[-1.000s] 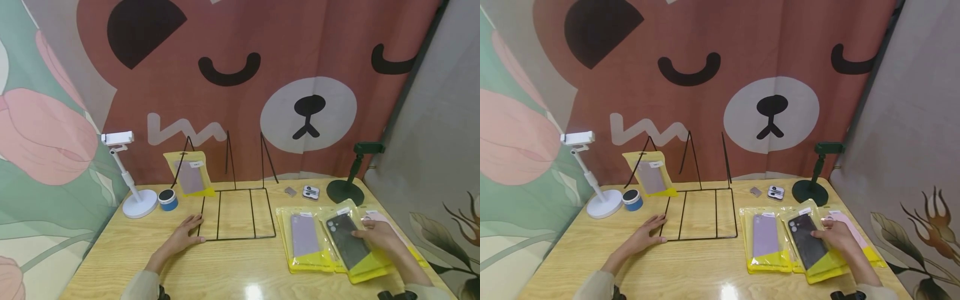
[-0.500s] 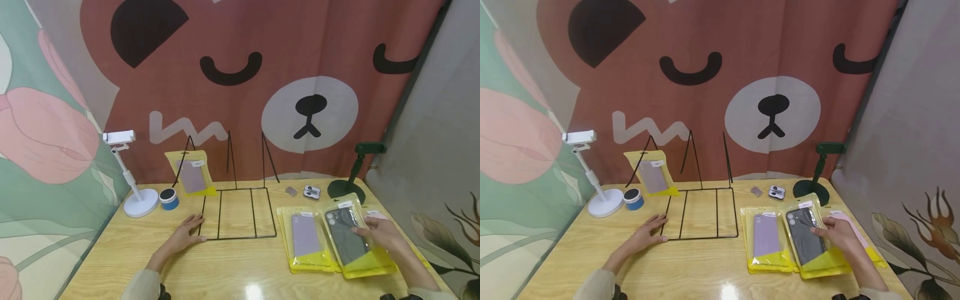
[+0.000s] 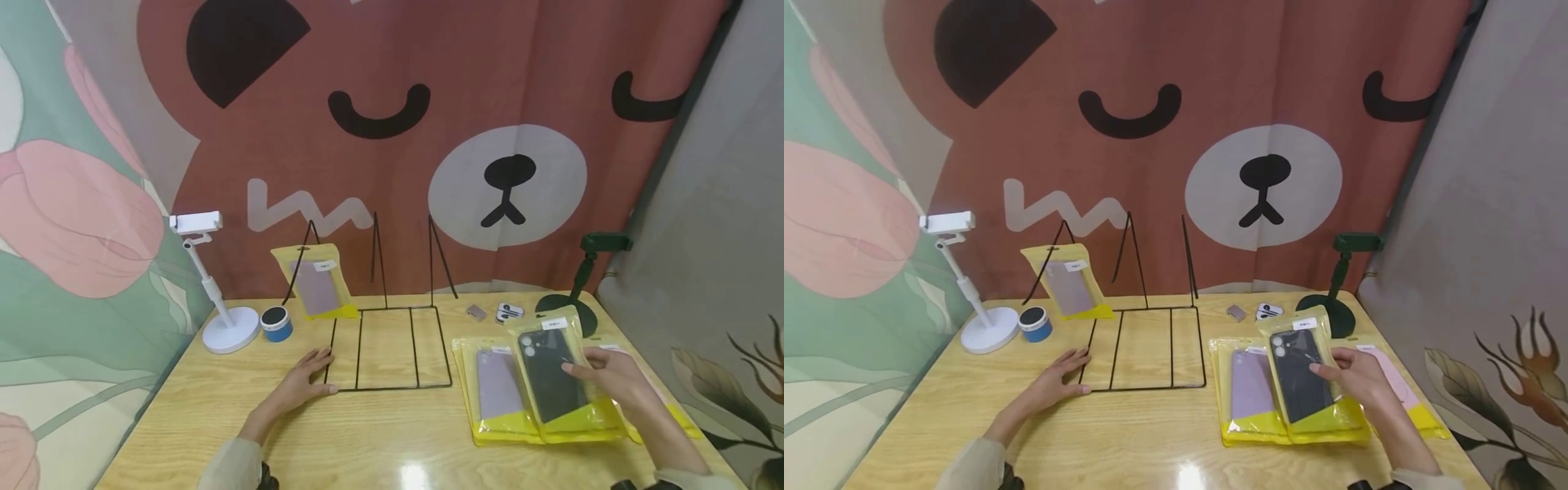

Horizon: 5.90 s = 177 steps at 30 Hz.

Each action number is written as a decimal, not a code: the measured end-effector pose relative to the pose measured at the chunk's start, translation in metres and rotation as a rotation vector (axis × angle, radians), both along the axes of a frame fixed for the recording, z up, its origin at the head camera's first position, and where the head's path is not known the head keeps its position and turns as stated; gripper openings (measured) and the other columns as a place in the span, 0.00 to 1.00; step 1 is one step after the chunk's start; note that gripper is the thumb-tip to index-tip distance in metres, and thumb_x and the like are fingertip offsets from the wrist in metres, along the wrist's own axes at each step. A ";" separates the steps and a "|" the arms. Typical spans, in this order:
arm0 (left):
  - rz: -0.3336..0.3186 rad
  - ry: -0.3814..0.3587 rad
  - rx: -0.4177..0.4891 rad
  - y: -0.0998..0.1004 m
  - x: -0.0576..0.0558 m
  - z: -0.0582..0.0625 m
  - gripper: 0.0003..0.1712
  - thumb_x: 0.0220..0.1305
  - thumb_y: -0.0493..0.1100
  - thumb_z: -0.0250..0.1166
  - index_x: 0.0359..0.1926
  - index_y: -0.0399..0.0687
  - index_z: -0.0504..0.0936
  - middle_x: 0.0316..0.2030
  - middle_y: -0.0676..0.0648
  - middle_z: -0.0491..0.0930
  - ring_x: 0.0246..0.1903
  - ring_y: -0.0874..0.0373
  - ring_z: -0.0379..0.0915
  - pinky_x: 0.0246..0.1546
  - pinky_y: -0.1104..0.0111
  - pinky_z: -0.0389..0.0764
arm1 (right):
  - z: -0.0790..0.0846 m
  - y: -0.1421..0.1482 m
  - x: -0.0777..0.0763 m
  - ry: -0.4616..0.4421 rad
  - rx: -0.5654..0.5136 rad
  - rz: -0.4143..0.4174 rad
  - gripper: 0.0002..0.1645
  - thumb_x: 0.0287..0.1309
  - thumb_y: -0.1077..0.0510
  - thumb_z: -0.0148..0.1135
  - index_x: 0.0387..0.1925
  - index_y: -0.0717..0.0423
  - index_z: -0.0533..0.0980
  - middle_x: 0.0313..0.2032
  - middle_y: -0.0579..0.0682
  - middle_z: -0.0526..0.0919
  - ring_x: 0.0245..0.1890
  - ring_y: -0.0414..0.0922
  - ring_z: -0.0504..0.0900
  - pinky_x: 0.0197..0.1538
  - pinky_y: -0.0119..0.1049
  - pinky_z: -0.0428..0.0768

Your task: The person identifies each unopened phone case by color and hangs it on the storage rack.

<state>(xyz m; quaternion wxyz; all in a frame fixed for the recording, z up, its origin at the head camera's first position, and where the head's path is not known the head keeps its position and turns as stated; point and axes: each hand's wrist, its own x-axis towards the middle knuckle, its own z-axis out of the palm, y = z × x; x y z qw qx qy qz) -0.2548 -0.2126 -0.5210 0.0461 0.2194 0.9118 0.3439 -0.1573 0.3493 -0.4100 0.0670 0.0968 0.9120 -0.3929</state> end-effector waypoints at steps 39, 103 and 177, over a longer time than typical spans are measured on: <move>-0.004 0.006 -0.019 0.001 -0.002 0.002 0.42 0.57 0.54 0.70 0.68 0.39 0.67 0.71 0.42 0.59 0.72 0.39 0.43 0.66 0.41 0.53 | 0.016 -0.062 -0.002 0.002 -0.178 0.023 0.62 0.54 0.32 0.64 0.72 0.68 0.49 0.69 0.72 0.51 0.67 0.70 0.53 0.64 0.65 0.58; -0.021 0.026 -0.013 0.001 -0.002 -0.001 0.43 0.56 0.55 0.70 0.66 0.35 0.69 0.70 0.40 0.60 0.71 0.36 0.45 0.65 0.41 0.53 | 0.036 -0.203 -0.010 0.226 -0.371 0.138 0.19 0.48 0.49 0.74 0.32 0.55 0.75 0.30 0.46 0.79 0.35 0.44 0.76 0.42 0.41 0.75; -0.034 0.052 -0.021 -0.001 -0.003 0.000 0.42 0.57 0.55 0.70 0.65 0.36 0.70 0.69 0.40 0.61 0.70 0.37 0.47 0.65 0.42 0.56 | 0.050 -0.257 -0.056 0.263 -0.555 0.117 0.23 0.48 0.51 0.75 0.47 0.53 0.81 0.38 0.49 0.85 0.43 0.46 0.81 0.55 0.50 0.75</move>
